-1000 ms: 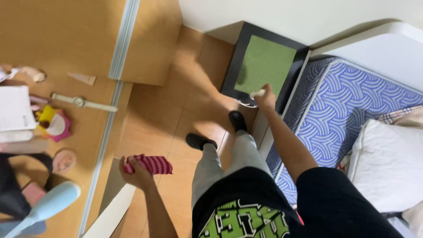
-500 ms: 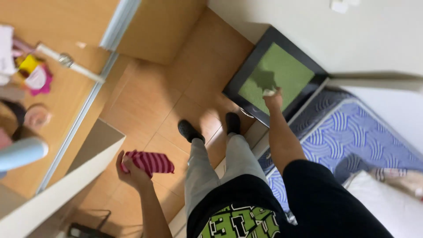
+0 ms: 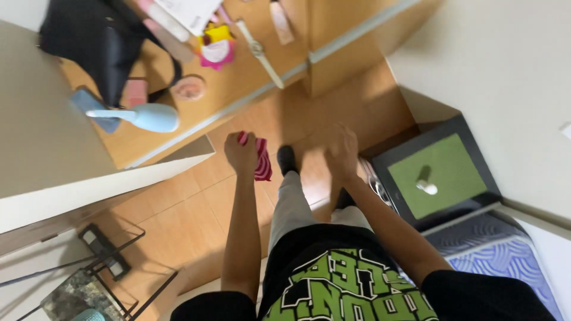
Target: Wiping down cosmetic bottles and organizing them in a drawer.
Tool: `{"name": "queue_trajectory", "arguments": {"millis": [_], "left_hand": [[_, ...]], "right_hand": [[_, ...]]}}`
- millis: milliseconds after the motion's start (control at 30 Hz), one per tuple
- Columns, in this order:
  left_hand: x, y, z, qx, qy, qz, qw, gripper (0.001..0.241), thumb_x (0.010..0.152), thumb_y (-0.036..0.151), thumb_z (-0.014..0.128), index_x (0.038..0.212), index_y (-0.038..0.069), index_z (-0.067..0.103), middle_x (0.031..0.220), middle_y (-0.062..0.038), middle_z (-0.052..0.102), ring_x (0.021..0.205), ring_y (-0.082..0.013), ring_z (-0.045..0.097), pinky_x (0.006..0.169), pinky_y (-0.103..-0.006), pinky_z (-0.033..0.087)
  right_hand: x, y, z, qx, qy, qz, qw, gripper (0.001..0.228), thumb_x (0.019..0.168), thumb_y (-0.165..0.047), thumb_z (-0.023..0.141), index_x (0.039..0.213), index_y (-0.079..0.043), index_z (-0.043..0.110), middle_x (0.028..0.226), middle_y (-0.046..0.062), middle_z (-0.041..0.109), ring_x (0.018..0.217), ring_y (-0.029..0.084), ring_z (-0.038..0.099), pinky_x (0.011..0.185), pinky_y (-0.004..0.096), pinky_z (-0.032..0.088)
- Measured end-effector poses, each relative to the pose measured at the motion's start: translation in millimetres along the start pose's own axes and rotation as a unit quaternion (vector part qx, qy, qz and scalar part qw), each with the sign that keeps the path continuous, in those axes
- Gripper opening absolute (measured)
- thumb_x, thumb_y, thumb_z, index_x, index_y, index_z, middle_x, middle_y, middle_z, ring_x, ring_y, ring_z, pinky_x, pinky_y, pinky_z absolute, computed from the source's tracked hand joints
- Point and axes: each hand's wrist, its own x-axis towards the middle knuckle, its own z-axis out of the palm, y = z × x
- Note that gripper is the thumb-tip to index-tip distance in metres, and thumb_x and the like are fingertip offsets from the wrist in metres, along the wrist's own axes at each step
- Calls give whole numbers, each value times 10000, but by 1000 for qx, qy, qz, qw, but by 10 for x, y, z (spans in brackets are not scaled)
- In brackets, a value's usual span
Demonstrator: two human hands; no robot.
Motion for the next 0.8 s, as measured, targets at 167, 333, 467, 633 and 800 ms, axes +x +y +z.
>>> {"name": "queue_trajectory", "arguments": {"millis": [167, 333, 467, 633, 800], "left_hand": [[1193, -73, 103, 43, -12, 79, 996, 412, 781, 249, 799, 1097, 32, 647, 1086, -195, 661, 1032, -395, 646, 885, -476, 529], [2106, 290, 192, 147, -124, 10, 981, 765, 795, 325, 794, 1452, 112, 467, 1342, -237, 544, 1128, -403, 636, 929, -480, 541], [2445, 425, 200, 241, -183, 2, 953, 950, 835, 427, 787, 1577, 167, 254, 1519, -302, 335, 1125, -413, 642, 870, -506, 555], [2591, 281, 343, 232, -208, 25, 950, 1020, 826, 454, 786, 1607, 219, 175, 1584, -295, 253, 1089, -417, 671, 808, -468, 596], [2617, 340, 326, 245, -250, 22, 936, 911, 887, 435, 730, 1606, 247, 203, 1633, -290, 205, 1038, -407, 694, 775, -452, 610]], "right_hand": [[1714, -1119, 964, -81, -133, -35, 987, 1002, 773, -344, 854, 1604, -140, 334, 1626, 264, 290, 1503, 491, 252, 1229, 573, 265], [2967, -1559, 1496, -179, -156, 63, 969, 1165, 738, -482, 882, 1621, -152, 197, 1657, 256, 150, 1500, 467, 192, 1175, 636, 236], [3163, -1210, 1973, -221, -143, 95, 960, 1041, 775, -436, 859, 1570, -143, 254, 1581, 250, 242, 1403, 506, 259, 1115, 626, 298], [3257, -916, 2232, -229, -93, 72, 966, 708, 885, -274, 792, 1485, -157, 432, 1436, 222, 443, 1318, 446, 453, 1058, 581, 435], [3483, -829, 2266, -179, -51, 17, 982, 849, 765, -176, 801, 1507, -92, 399, 1372, 277, 466, 1168, 482, 496, 964, 566, 452]]}}
